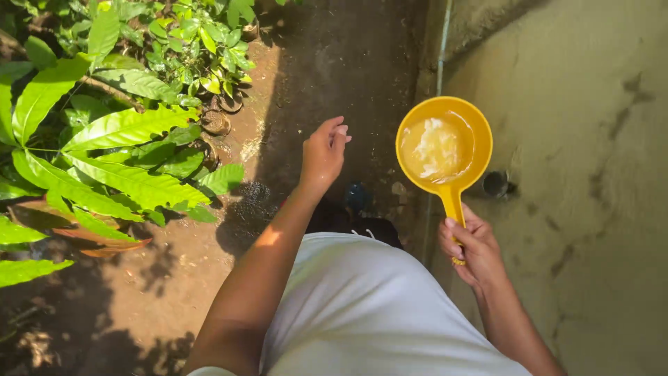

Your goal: Watering various potted and ground plants in a garden area using a bucket and scoop.

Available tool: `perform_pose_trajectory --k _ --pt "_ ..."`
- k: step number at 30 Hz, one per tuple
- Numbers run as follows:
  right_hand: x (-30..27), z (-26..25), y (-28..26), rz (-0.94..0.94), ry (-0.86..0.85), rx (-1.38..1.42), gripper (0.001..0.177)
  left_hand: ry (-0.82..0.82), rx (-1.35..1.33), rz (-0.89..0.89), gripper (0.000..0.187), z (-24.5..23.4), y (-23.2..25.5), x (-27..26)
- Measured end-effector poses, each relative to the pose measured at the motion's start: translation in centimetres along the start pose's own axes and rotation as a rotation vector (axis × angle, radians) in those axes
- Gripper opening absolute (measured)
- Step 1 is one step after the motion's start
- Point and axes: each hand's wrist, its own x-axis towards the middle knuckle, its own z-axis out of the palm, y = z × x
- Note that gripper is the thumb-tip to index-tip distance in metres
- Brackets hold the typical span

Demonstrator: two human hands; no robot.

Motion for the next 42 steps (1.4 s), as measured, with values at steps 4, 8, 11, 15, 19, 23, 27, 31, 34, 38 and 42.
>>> perform_pose_trajectory --k 4,8,11,15,19,23,27,31,34,38,42 --pt "7.0 1.7 -6.7 0.033 -0.127 -0.134 0.018 0.135 -0.140 -0.064 0.030 -0.4 0.1 4.1" --pt "13.4 5.6 -11.7 0.066 -0.212 -0.265 0.031 0.290 -0.235 -0.198 0.022 -1.7 -1.6 9.4" --pt "18.9 9.8 -13.8 0.097 -0.281 -0.396 0.043 0.383 -0.286 -0.314 0.018 -4.0 -2.3 14.0" --pt "25.5 17.1 -15.7 0.166 -0.411 -0.504 0.052 0.456 -0.375 -0.383 0.024 -8.1 -6.3 20.2" --pt "30.3 24.0 -16.1 0.188 -0.584 -0.648 0.057 0.590 -0.984 -0.446 0.028 -13.1 -15.4 23.7" --pt "34.6 30.1 -17.4 0.293 -0.745 -0.656 0.052 0.921 -0.820 -0.348 0.029 -20.0 -11.9 26.3" --pt "37.7 34.1 -19.9 0.426 -0.829 -0.638 0.045 1.267 -0.473 -0.270 0.038 -27.2 -10.2 28.7" --pt "42.2 33.0 -22.2 0.657 -0.901 -0.449 0.026 1.218 -0.223 -0.278 0.039 -27.2 -4.2 27.5" --pt "44.7 33.1 -24.5 0.687 -0.969 -0.418 0.025 1.198 -0.137 -0.027 0.023 -27.9 -5.4 28.0" --pt "49.9 29.8 -28.4 0.663 -1.011 -0.562 0.024 1.260 -0.404 0.079 0.024 -25.5 -5.4 28.4" --pt "52.9 28.4 -32.1 0.638 -0.985 -0.717 0.024 1.345 -0.529 -0.212 0.028 -19.9 -1.9 28.4"
